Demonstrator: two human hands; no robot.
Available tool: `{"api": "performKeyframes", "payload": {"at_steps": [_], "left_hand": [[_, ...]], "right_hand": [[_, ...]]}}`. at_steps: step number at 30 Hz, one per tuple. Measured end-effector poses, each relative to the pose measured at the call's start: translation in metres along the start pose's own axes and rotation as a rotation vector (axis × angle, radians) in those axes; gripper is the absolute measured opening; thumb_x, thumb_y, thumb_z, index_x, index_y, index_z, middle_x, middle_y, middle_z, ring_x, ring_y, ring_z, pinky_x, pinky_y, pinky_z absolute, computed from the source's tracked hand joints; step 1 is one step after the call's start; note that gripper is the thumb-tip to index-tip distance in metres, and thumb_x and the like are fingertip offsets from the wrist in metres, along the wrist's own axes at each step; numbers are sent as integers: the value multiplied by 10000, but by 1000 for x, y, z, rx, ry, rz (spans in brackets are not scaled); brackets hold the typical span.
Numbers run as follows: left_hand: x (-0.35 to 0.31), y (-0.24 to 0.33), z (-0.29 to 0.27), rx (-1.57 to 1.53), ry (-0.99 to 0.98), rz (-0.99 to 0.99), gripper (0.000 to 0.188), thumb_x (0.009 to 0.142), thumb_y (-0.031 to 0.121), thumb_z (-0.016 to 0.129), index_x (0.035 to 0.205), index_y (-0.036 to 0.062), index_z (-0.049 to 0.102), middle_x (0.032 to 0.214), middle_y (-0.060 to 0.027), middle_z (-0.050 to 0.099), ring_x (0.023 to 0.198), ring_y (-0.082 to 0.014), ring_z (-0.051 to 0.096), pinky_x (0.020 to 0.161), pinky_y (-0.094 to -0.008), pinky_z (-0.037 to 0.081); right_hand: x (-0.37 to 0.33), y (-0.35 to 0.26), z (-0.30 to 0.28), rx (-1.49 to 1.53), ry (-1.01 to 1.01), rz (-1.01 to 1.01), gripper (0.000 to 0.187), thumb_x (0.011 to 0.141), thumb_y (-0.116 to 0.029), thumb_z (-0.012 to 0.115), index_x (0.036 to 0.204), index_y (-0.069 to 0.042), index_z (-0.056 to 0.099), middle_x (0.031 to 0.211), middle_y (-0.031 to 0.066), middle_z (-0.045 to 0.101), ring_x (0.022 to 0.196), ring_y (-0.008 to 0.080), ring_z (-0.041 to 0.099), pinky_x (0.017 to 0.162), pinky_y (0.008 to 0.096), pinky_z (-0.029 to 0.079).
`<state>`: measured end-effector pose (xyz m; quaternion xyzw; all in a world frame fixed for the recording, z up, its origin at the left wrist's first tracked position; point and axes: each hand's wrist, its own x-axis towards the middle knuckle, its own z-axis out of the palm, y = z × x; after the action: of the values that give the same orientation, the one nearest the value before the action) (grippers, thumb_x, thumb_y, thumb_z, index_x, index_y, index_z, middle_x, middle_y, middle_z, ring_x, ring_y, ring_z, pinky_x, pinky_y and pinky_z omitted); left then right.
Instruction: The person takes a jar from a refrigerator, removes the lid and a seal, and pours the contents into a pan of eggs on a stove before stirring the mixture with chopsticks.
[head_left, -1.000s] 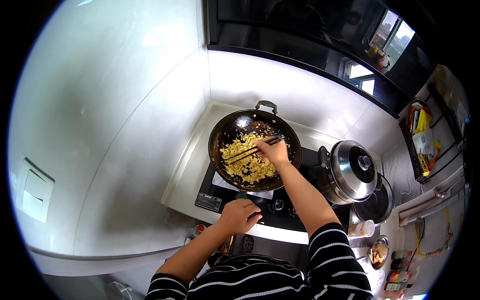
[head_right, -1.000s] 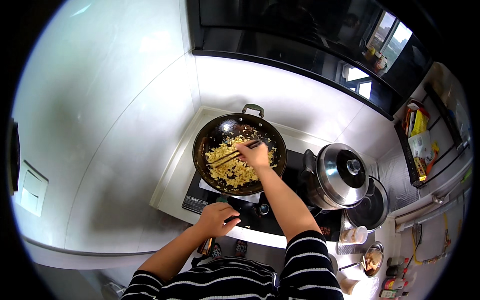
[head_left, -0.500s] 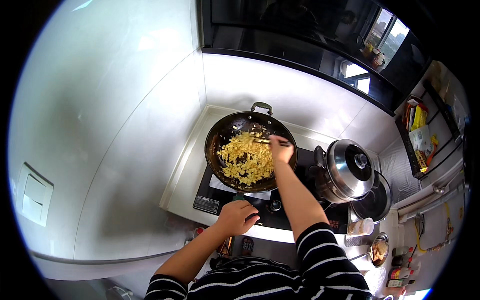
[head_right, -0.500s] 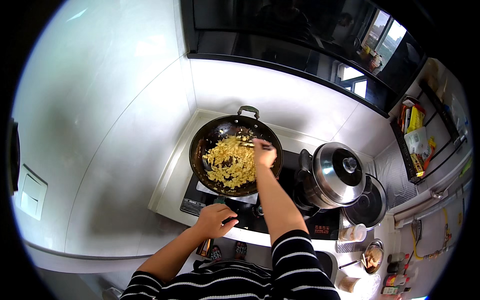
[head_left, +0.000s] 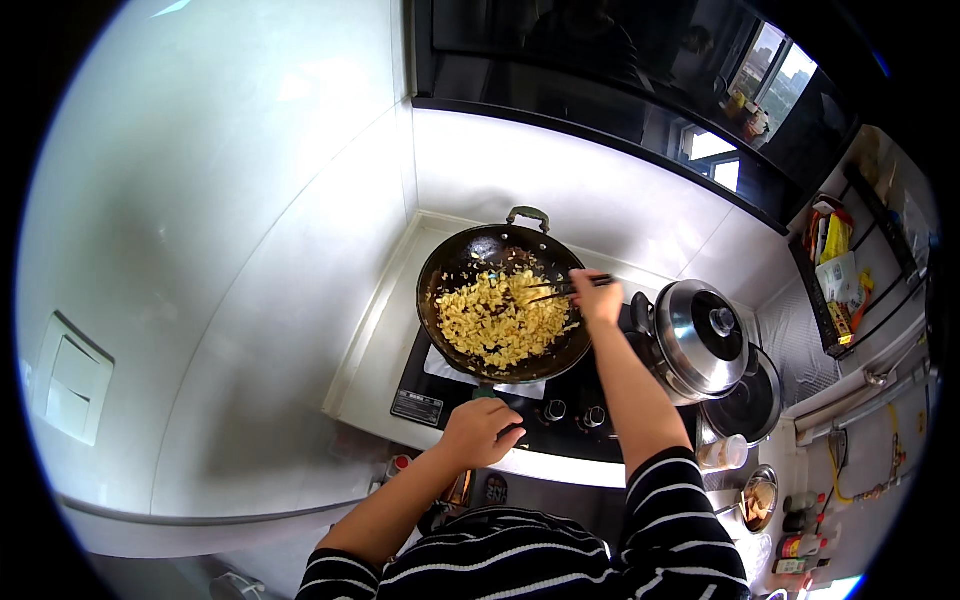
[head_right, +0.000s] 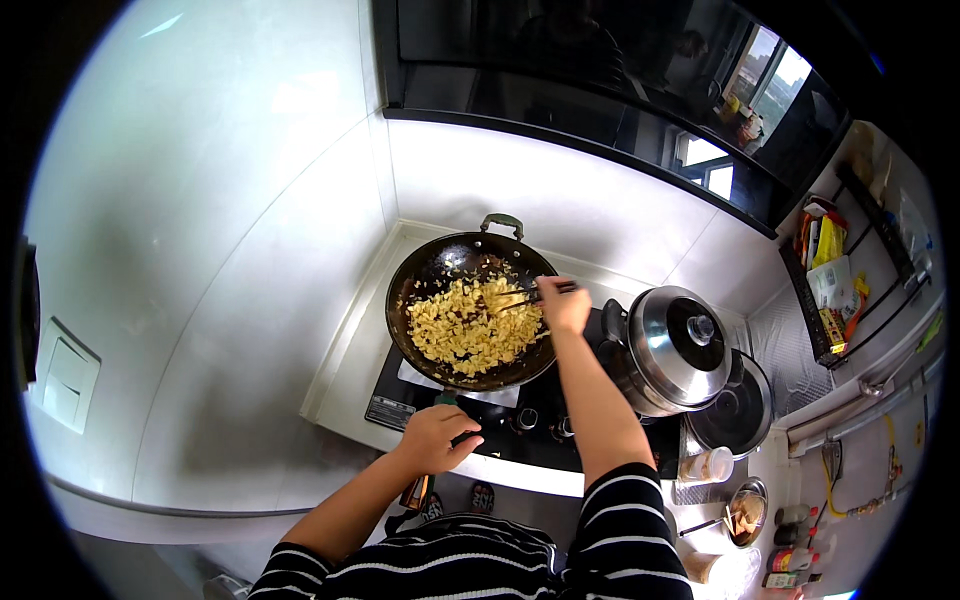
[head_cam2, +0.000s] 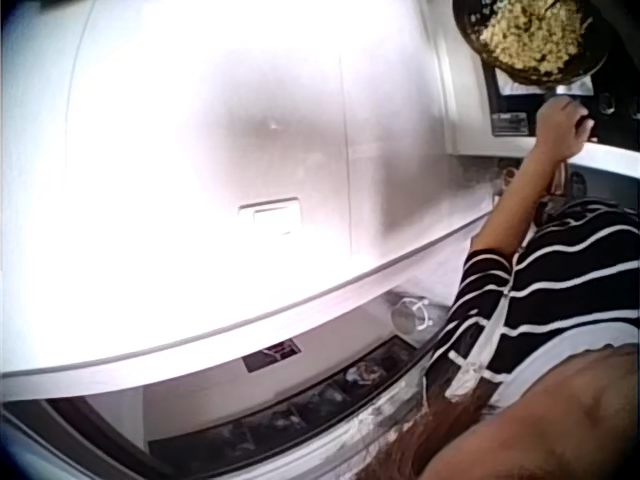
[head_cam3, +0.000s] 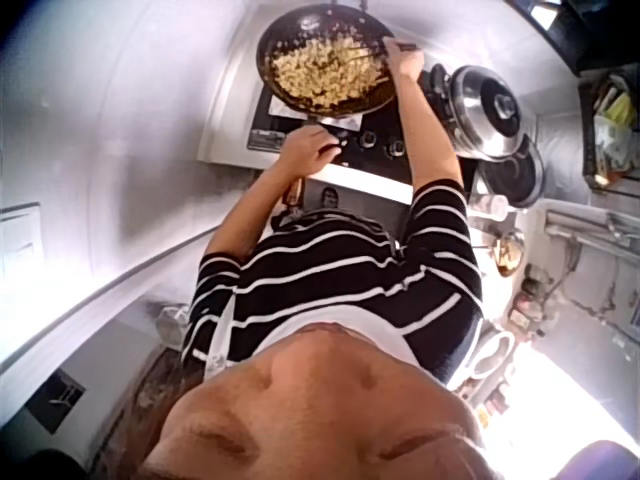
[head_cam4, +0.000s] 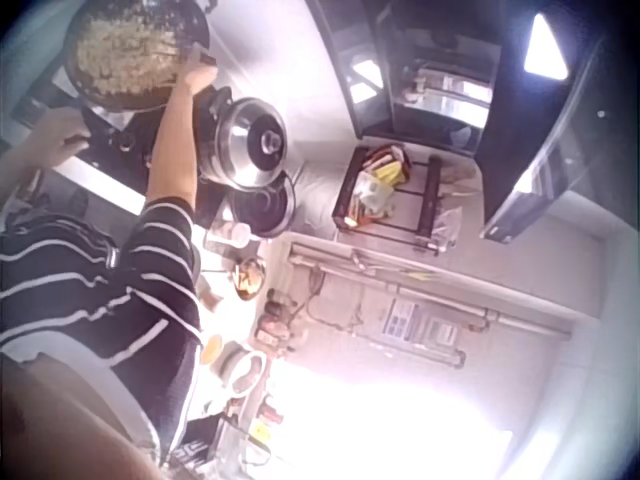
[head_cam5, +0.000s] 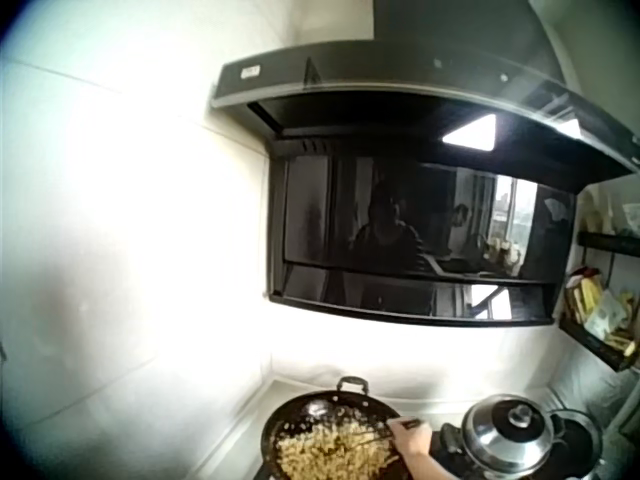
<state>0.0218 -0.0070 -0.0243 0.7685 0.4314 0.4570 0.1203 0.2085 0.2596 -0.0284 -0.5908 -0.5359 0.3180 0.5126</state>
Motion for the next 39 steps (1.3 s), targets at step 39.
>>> {"api": "performKeyframes", "payload": {"at_steps": [39], "left_hand": [[3, 1, -5, 34, -82, -17, 160, 726, 157, 782, 829, 80, 686, 776, -67, 648, 689, -275, 634, 593, -359, 500]], "right_hand": [[-119, -58, 19, 296, -359, 112, 166, 815, -169, 782, 833, -8, 743, 705, 21, 694, 609, 71, 610, 582, 237, 495]]}}
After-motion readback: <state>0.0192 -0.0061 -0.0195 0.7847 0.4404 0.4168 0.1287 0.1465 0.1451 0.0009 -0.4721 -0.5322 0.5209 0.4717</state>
